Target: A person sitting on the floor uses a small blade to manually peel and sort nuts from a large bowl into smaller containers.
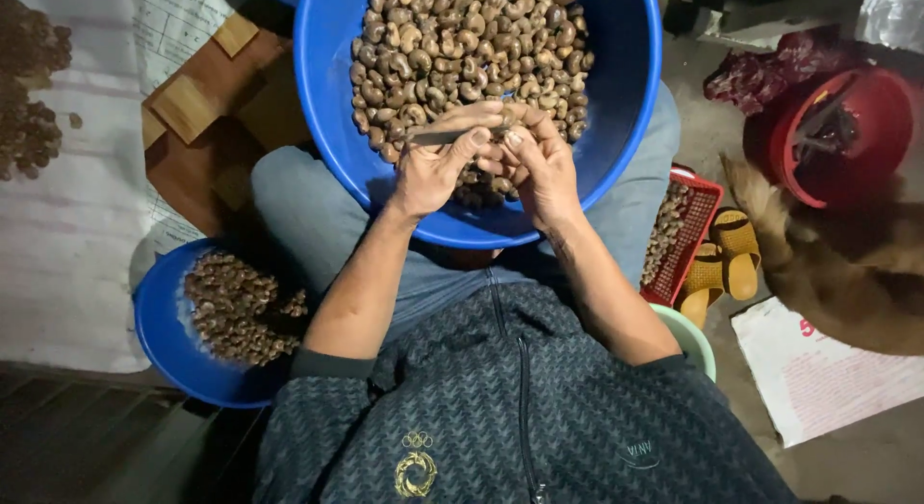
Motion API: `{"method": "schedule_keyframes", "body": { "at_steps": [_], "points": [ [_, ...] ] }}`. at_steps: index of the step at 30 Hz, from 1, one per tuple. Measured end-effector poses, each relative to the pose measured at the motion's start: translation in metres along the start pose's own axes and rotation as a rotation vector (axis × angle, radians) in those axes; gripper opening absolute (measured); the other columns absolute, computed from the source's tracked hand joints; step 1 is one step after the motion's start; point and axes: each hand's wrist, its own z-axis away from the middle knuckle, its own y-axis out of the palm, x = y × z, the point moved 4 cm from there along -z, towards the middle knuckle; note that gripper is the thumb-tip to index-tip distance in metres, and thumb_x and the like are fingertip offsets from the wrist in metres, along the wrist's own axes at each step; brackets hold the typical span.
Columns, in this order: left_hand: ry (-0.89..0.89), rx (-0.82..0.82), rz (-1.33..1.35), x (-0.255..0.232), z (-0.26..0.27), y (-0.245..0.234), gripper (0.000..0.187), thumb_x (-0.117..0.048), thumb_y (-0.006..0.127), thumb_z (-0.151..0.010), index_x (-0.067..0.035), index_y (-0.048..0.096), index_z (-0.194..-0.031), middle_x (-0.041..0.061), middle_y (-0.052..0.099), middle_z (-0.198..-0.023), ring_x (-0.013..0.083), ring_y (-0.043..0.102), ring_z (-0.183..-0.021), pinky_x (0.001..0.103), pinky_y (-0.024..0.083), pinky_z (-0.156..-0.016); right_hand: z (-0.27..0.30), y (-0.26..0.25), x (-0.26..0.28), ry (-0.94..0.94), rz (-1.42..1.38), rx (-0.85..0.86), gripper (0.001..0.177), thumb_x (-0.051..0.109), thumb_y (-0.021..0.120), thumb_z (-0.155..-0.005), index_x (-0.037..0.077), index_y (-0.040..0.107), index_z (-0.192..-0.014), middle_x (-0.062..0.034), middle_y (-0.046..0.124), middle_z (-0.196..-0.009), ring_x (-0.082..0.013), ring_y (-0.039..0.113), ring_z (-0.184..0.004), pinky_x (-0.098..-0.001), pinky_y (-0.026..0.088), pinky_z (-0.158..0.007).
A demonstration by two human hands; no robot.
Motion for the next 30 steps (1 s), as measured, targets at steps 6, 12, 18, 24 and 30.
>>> {"method": "schedule_keyframes", "body": {
  "at_steps": [6,12,18,24,30],
  "points": [
    [-0.003,-0.042,0.046,0.004,0.003,0.001,0.022,-0.01,0.063,-0.106,0.005,0.072,-0.12,0.023,0.075,-0.113,0.0294,0.07,-0.109,0.049,0.059,-0.096,-0.001,-0.001,0.0,0.031,-0.009,0.023,0.039,0.013,0.06,-0.102,0.001,0.051,-0.138,-0.0235,0.072,-0.115,-0.0322,0.077,-0.104,-0.0417,0.068,-0.088],
    [0.011,-0.026,0.056,0.009,0.001,0.0,0.021,-0.006,0.064,-0.104,0.006,0.071,-0.12,0.022,0.075,-0.109,0.0265,0.07,-0.107,0.049,0.06,-0.093,-0.003,-0.012,-0.006,0.096,-0.096,0.02,0.046,0.012,0.058,-0.101,0.0,0.05,-0.144,-0.0264,0.072,-0.114,-0.0305,0.078,-0.098,-0.0412,0.069,-0.088],
    [0.034,-0.046,0.039,0.007,0.001,0.0,0.019,-0.005,0.068,-0.102,0.006,0.073,-0.117,0.024,0.076,-0.108,0.0295,0.073,-0.105,0.048,0.061,-0.09,-0.005,-0.013,-0.004,0.105,-0.13,0.064,0.048,0.011,0.054,-0.1,0.001,0.048,-0.147,-0.0284,0.072,-0.113,-0.0299,0.078,-0.095,-0.0417,0.069,-0.086],
    [0.029,-0.036,0.06,0.005,0.001,0.0,0.019,-0.006,0.067,-0.103,0.005,0.073,-0.117,0.02,0.076,-0.111,0.0244,0.07,-0.107,0.047,0.06,-0.091,-0.001,-0.005,0.003,-0.014,0.124,0.065,0.046,0.004,0.051,-0.103,0.001,0.045,-0.148,-0.0277,0.069,-0.118,-0.0323,0.077,-0.095,-0.0468,0.068,-0.086],
    [-0.038,-0.006,-0.004,0.014,0.002,0.0,0.018,-0.011,0.068,-0.104,0.001,0.076,-0.116,0.019,0.075,-0.116,0.031,0.069,-0.114,0.05,0.059,-0.094,-0.003,-0.012,0.007,-0.186,0.532,0.051,0.041,0.0,0.058,-0.104,-0.003,0.049,-0.144,-0.0195,0.07,-0.101,-0.0213,0.07,-0.089,-0.0402,0.066,-0.079]
  ]
}}
